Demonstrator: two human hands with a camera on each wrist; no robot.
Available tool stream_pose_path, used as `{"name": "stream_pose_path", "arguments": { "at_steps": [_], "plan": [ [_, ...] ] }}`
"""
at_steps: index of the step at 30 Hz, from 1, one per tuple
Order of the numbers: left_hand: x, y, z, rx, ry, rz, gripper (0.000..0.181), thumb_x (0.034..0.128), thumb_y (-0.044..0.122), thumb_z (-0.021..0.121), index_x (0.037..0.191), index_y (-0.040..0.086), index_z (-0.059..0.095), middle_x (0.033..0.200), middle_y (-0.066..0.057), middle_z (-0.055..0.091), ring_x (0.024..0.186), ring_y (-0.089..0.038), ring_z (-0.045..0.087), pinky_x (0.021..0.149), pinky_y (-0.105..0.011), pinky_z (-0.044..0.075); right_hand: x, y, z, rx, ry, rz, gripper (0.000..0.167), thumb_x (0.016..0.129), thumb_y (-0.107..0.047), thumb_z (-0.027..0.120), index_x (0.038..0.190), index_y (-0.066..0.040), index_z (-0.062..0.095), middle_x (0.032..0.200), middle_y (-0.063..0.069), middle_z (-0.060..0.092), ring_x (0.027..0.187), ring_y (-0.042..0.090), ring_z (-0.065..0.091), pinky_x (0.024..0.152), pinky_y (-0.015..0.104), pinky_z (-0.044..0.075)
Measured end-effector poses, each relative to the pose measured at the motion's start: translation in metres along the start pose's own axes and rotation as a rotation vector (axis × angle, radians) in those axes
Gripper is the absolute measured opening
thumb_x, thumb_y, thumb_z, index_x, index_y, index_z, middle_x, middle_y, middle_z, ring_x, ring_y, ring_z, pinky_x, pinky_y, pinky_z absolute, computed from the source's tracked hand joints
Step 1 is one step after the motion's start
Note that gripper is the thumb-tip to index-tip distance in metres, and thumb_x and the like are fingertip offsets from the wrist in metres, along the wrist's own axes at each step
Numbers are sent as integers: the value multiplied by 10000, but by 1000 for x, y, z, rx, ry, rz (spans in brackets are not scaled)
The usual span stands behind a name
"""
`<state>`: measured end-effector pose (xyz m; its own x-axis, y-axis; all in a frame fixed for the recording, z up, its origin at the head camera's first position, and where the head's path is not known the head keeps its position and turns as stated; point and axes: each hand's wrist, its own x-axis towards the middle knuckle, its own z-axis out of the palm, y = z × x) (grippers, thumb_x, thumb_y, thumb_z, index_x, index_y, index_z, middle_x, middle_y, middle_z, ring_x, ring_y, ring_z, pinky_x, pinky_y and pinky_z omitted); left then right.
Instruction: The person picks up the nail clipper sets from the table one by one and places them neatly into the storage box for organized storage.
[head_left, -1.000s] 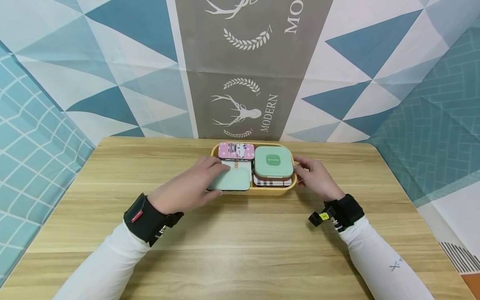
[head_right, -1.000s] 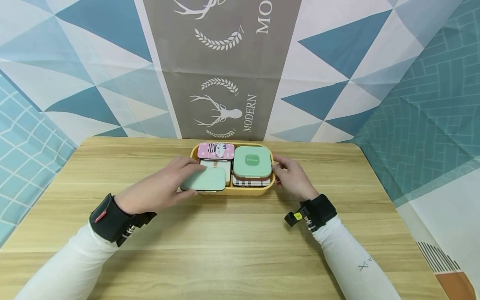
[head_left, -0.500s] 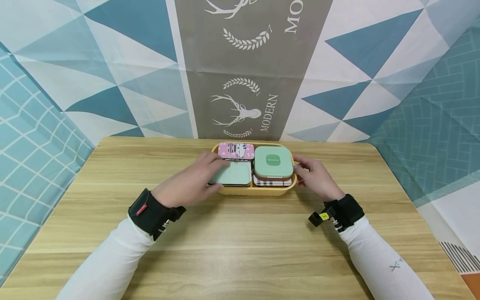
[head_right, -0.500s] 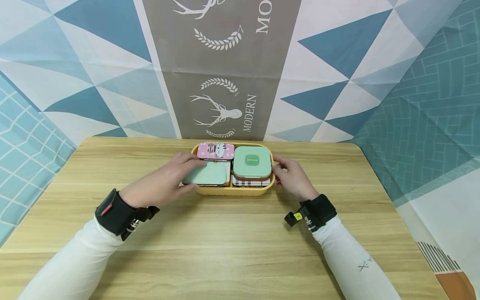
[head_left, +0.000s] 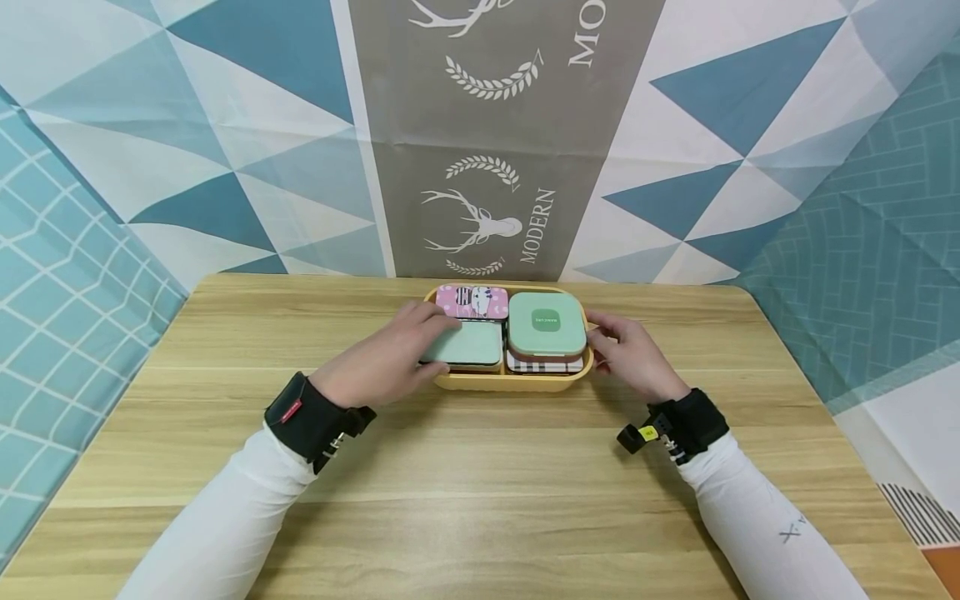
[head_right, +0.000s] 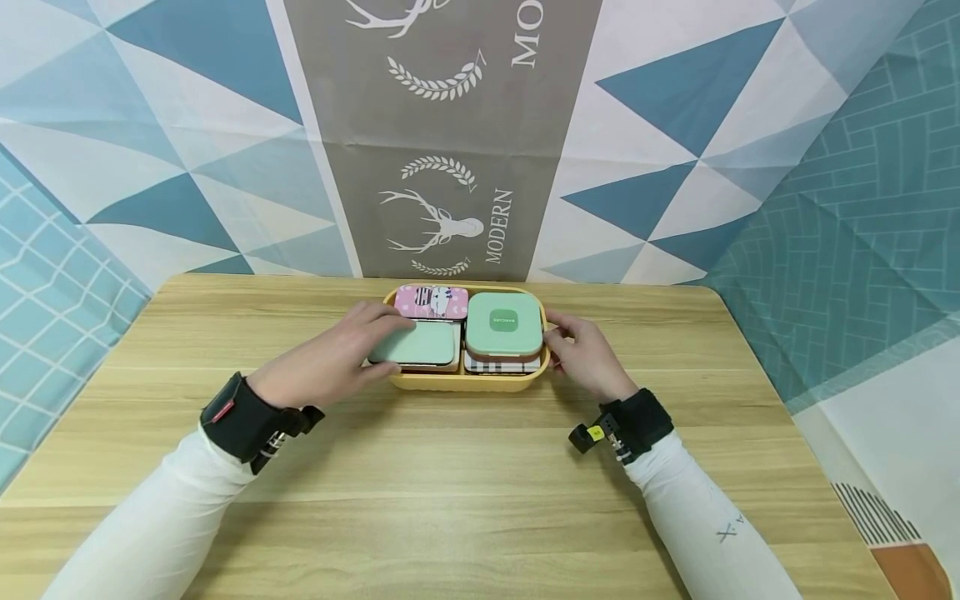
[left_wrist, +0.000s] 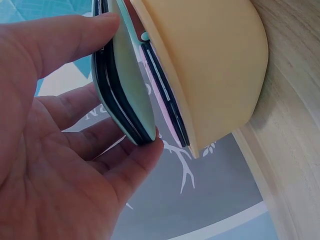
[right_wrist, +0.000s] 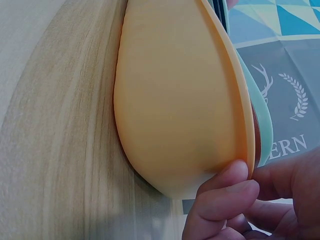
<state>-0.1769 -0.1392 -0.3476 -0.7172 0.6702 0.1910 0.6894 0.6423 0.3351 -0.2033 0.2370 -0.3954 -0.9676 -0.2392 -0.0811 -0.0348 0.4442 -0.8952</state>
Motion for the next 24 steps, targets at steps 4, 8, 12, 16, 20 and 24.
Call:
{"name": "stream_pose_path", "arguments": {
  "at_steps": [4, 8, 12, 16, 20, 24],
  "plan": [
    [1, -2, 2, 4, -4, -2, 548, 997, 166, 764, 1467, -28, 560, 1423, -165, 552, 1287, -314, 476, 1074, -448, 466, 0, 0, 0, -2, -1, -5, 483, 1142, -183, 487, 1607, -60, 449, 1105, 216, 599, 825, 285, 635, 670, 347, 556],
    [3, -4, 4, 2, -2, 1, 547, 998, 165, 765, 1464, -34, 561, 1421, -173, 556, 1292, -322, 482, 1076, -453, 466, 0, 0, 0, -6, -1, -6, 480, 1143, -185, 486, 1606, -66, 454, 1102, 214, 599, 830, 293, 635, 670, 351, 558],
    [5, -4, 4, 6, -7, 1, 538, 1000, 165, 764, 1457, -38, 565, 1419, -181, 558, 1291, -329, 489, 1083, -456, 463, 0, 0, 0, -5, -1, -7, 480, 1143, -191, 489, 1605, -67, 457, 1102, 212, 604, 838, 293, 638, 674, 354, 561],
    [7, -4, 4, 9, -12, 1, 543, 998, 168, 768, 1457, -41, 566, 1422, -186, 559, 1278, -329, 497, 1080, -458, 465, 0, 0, 0, 0, -6, -11, 477, 1142, -185, 487, 1604, -70, 459, 1101, 217, 601, 832, 297, 623, 667, 355, 549],
    [8, -5, 6, 12, -17, -2, 536, 1002, 167, 762, 1455, -41, 567, 1420, -185, 560, 1271, -327, 498, 1072, -459, 468, 0, 0, 0, -1, -8, -14, 477, 1141, -183, 487, 1603, -71, 460, 1096, 219, 598, 830, 303, 620, 663, 353, 546],
    [9, -6, 7, 13, -17, -9, 535, 1001, 170, 765, 1453, -38, 570, 1421, -182, 558, 1278, -326, 494, 1078, -456, 466, 0, 0, 0, -3, -4, -8, 478, 1140, -187, 489, 1603, -69, 461, 1097, 215, 598, 836, 306, 632, 667, 350, 552]
  ]
}}
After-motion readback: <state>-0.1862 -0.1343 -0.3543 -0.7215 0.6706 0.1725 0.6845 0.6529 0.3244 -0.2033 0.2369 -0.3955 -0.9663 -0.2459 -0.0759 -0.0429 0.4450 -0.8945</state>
